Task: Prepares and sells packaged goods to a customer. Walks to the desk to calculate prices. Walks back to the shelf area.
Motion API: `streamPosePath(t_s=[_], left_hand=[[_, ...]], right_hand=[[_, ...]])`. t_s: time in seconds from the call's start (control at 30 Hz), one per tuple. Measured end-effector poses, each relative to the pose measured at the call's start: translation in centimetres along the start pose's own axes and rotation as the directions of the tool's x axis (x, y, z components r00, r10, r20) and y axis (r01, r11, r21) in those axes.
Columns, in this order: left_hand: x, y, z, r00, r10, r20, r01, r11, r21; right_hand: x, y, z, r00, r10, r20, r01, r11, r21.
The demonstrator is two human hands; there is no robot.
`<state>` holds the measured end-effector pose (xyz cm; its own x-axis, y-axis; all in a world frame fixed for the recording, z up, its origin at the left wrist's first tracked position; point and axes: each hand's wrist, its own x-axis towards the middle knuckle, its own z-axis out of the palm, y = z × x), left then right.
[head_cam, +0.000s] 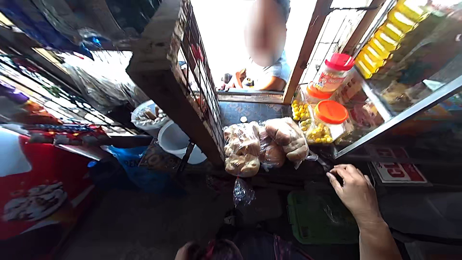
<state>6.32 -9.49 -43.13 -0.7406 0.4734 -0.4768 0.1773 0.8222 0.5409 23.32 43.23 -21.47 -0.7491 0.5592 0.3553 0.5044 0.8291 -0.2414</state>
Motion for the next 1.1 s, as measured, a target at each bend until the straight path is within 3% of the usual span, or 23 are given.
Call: streamPosePath(t_s=[0.03, 0.13, 0.2, 0.27, 0.37, 0.43, 0.5, 0.57, 0.73, 0.87, 0.97, 1.1], left_hand=[[1.0, -1.0, 0.0, 0.999, 0.029, -0.033, -0.030, 0.999, -0.025], [3.3, 2.4, -2.6, 0.993, 0.098, -0.072, -0.100, 0.994, -0.035], [5.3, 5.8, -4.4, 0.966, 0.230, -0.122, -0.232, 0.973, -0.006], [6.6, 9.2, -6.1, 0.897, 0.395, -0.198, -0.397, 0.917, 0.036], [8.5, 13.3, -7.4, 0.594, 0.701, -0.395, -0.705, 0.690, 0.163], [9.2, 16.4, -8.5, 0.418, 0.801, -0.427, -0.815, 0.539, 0.213], [9.6, 19.0, -9.6, 0.281, 0.857, -0.433, -0.872, 0.416, 0.257], [9.9, 21.2, -10.4, 0.199, 0.864, -0.463, -0.900, 0.348, 0.263], [9.9, 26.1, -11.6, 0.146, 0.779, -0.610, -0.921, 0.332, 0.204], [9.6, 29.2, -12.7, 0.132, 0.759, -0.637, -0.919, 0.334, 0.208], [8.8, 31.1, -14.1, 0.115, 0.749, -0.653, -0.903, 0.352, 0.245], [7.2, 32.1, -16.1, -0.025, 0.726, -0.688, -0.862, 0.332, 0.382]], right_hand=[[-0.2, -1.2, 0.1, 0.998, -0.038, -0.045, 0.040, 0.998, 0.038], [-0.9, -6.1, 1.1, 0.982, -0.179, -0.066, 0.188, 0.963, 0.195], [-0.6, -9.5, 3.0, 0.943, -0.305, -0.130, 0.329, 0.913, 0.242], [0.0, -12.9, 5.2, 0.876, -0.428, -0.223, 0.475, 0.848, 0.234], [1.3, -16.8, 7.5, 0.777, -0.574, -0.259, 0.619, 0.771, 0.149], [2.1, -18.0, 8.5, 0.751, -0.619, -0.231, 0.651, 0.752, 0.100], [2.7, -18.5, 9.3, 0.729, -0.640, -0.242, 0.673, 0.735, 0.082], [3.1, -18.8, 9.4, 0.717, -0.641, -0.275, 0.685, 0.721, 0.103], [4.4, -19.2, 7.6, 0.784, -0.477, -0.398, 0.582, 0.788, 0.201], [6.1, -19.6, 5.9, 0.846, -0.332, -0.418, 0.491, 0.789, 0.368], [7.2, -20.1, 5.1, 0.822, -0.284, -0.493, 0.522, 0.721, 0.456], [6.8, -21.3, 3.3, 0.768, -0.262, -0.585, 0.582, 0.667, 0.466]])
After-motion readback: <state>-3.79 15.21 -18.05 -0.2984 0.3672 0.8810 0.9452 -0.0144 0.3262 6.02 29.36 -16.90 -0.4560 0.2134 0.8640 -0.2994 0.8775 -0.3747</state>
